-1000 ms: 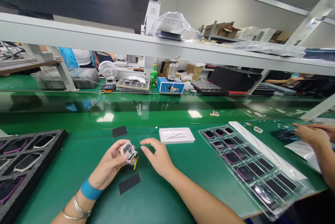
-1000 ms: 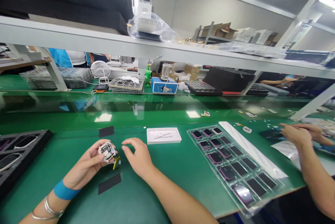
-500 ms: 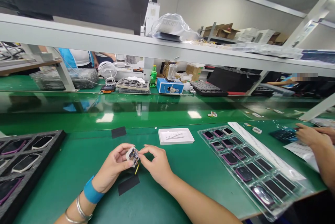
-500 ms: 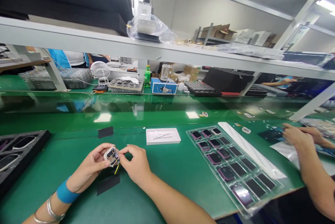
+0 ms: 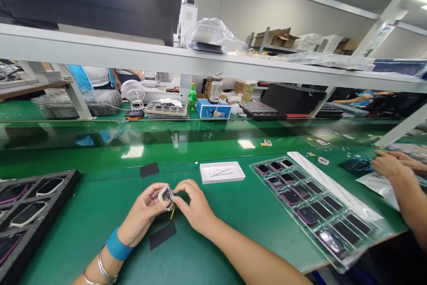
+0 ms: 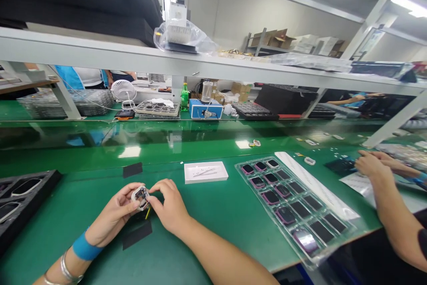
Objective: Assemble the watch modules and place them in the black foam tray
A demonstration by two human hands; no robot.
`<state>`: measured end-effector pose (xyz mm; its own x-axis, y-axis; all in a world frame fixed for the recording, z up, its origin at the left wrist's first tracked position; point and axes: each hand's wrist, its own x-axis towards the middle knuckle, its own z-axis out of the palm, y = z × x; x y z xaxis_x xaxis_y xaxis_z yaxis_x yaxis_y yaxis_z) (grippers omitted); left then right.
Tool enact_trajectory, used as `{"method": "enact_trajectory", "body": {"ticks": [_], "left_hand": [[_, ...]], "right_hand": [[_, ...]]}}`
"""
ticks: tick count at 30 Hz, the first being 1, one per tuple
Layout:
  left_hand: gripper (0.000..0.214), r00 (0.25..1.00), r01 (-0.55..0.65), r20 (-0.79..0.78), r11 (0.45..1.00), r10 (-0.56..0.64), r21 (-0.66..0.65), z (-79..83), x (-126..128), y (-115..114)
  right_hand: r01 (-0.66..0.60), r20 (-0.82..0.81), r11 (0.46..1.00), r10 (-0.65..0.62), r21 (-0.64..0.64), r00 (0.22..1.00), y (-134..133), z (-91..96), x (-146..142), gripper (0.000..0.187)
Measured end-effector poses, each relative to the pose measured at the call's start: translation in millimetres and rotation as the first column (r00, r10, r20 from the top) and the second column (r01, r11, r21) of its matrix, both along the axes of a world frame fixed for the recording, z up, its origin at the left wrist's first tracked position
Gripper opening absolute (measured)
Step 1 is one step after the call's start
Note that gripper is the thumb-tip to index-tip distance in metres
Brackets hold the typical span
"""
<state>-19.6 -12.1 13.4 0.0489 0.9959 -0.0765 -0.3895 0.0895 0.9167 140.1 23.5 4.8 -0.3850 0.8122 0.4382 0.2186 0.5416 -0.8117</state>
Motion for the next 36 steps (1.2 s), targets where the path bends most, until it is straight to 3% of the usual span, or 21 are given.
{"method": "enact_trajectory", "body": {"ticks": [1, 2, 4, 6, 7, 8, 10, 12, 16, 19, 26, 32, 36], "left_hand": [[0.042, 1.0, -0.005, 0.01, 1.0, 0.005, 0.002, 0.2, -1.3, 0.2], [0.042, 1.0, -0.007, 0.023, 1.0, 0.006, 0.006, 0.2, -2.9, 0.4], [0.042, 0.999, -0.008, 0.054, 1.0, 0.007, 0.014, 0.0, -6.3, 1.3], [0.041, 0.996, -0.01, 0.084, 1.0, 0.009, 0.018, -0.3, -9.4, 2.6], [0.04, 0.996, -0.012, 0.094, 1.0, 0.01, 0.017, -0.4, -10.7, 3.3], [0.039, 0.995, -0.015, 0.101, 1.0, 0.013, 0.016, -0.5, -11.7, 3.9], [0.037, 0.995, -0.015, 0.103, 1.0, 0.014, 0.011, -0.6, -12.8, 4.9], [0.036, 0.995, -0.002, 0.098, 1.0, 0.002, 0.001, -0.9, -13.0, 5.3], [0.037, 0.993, 0.08, 0.087, 0.996, -0.076, -0.047, -1.8, -11.8, 4.0], [0.038, 0.984, 0.165, 0.081, 0.983, -0.158, -0.083, -2.0, -10.0, 2.1], [0.032, 0.952, 0.307, 0.039, 0.941, -0.305, -0.143, -1.6, -1.3, 0.3], [0.03, 0.97, 0.24, 0.008, 0.954, -0.243, -0.182, -1.6, 5.2, 1.0], [0.027, 0.98, 0.181, -0.046, 0.965, -0.193, -0.19, -3.2, 9.8, 0.9]], "right_hand": [[-0.064, -0.118, 0.983, 0.044, -0.172, 0.992, 0.9, -0.6, -0.8, 0.019], [-0.161, -0.235, 0.929, 0.084, -0.333, 0.968, 1.5, -1.6, -1.7, 0.032], [-0.383, -0.41, 0.737, 0.157, -0.556, 0.898, 2.3, -4.3, -3.7, 0.051], [-0.487, -0.475, 0.563, 0.181, -0.667, 0.861, 2.7, -6.5, -4.9, 0.054], [-0.488, -0.479, 0.521, 0.163, -0.7, 0.862, 3.1, -6.8, -4.9, 0.05], [-0.468, -0.476, 0.511, 0.125, -0.721, 0.871, 3.7, -6.6, -4.4, 0.046], [-0.406, -0.467, 0.557, 0.035, -0.725, 0.883, 5.9, -4.4, -1.9, 0.042], [-0.347, -0.463, 0.65, -0.009, -0.676, 0.886, 8.5, -0.7, 1.8, 0.038], [-0.238, -0.423, 0.868, 0.036, -0.435, 0.905, 9.4, 7.1, 8.4, 0.026], [-0.175, -0.346, 0.953, 0.082, -0.246, 0.935, 4.7, 11.2, 10.6, 0.02], [-0.026, -0.085, 0.999, 0.024, -0.023, 0.996, -2.0, 15.9, 11.1, 0.022], [0.011, 0.022, 0.994, -0.013, 0.111, 1.0, -1.2, 13.9, 8.9, 0.022], [0.017, 0.069, 0.993, -0.025, 0.114, 0.997, -0.7, 9.8, 5.2, 0.021]]}}
